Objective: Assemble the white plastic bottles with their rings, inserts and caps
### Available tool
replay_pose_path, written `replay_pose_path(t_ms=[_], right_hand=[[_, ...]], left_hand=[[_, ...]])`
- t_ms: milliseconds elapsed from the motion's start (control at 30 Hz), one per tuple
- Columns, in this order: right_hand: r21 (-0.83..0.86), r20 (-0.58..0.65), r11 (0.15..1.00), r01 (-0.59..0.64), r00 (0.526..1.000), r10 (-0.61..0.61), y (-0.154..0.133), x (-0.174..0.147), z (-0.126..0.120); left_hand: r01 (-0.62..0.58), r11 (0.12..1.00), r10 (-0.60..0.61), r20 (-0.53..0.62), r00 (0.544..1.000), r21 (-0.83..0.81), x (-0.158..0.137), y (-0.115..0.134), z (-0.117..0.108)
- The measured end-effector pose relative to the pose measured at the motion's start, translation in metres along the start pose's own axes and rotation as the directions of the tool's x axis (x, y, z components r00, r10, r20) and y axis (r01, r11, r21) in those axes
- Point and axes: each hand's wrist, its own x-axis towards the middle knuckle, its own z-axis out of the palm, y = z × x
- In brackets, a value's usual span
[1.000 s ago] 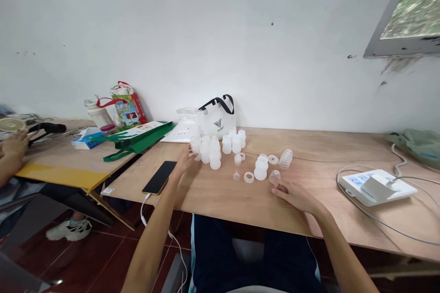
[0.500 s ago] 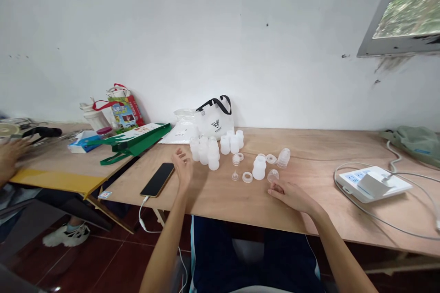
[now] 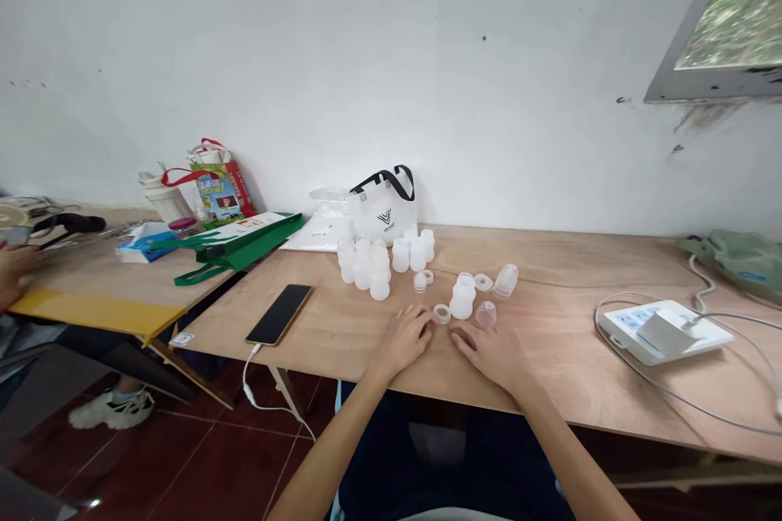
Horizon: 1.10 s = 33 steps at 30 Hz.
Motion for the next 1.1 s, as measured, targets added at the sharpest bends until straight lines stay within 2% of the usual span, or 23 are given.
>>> replay_pose_path(t_ms=[133, 333, 633, 1100], right_hand=[[-0.017, -0.014, 1.0, -0.02, 1.0, 0.02, -0.0008, -0.0002, 0.0017], [-0.02, -0.049, 1.0, -0.01, 0.999, 0.009, 0.0032, 0.0016, 0.0081], [-0.043, -0.007, 0.998, -0.039, 0.999, 0.039, 0.001, 0.0019, 0.0055], [-0.018, -0.058, 1.0, -0.017, 0.998, 0.016, 0.0011, 0.0013, 0.0062]], left_hand=[[-0.025, 0.995, 0.024, 0.017, 1.0, 0.098, 0.0007, 0.0071, 0.0043], [-0.029, 0.998, 0.029, 0.001, 1.0, 0.062, 0.0001, 0.0066, 0.0016], [-0.021, 0.998, 0.021, 0.001, 1.0, 0.055, 0.0005, 0.0057, 0.0026], [-0.034, 0.999, 0.034, -0.006, 0.999, 0.022, 0.0012, 0.0004, 0.0077]])
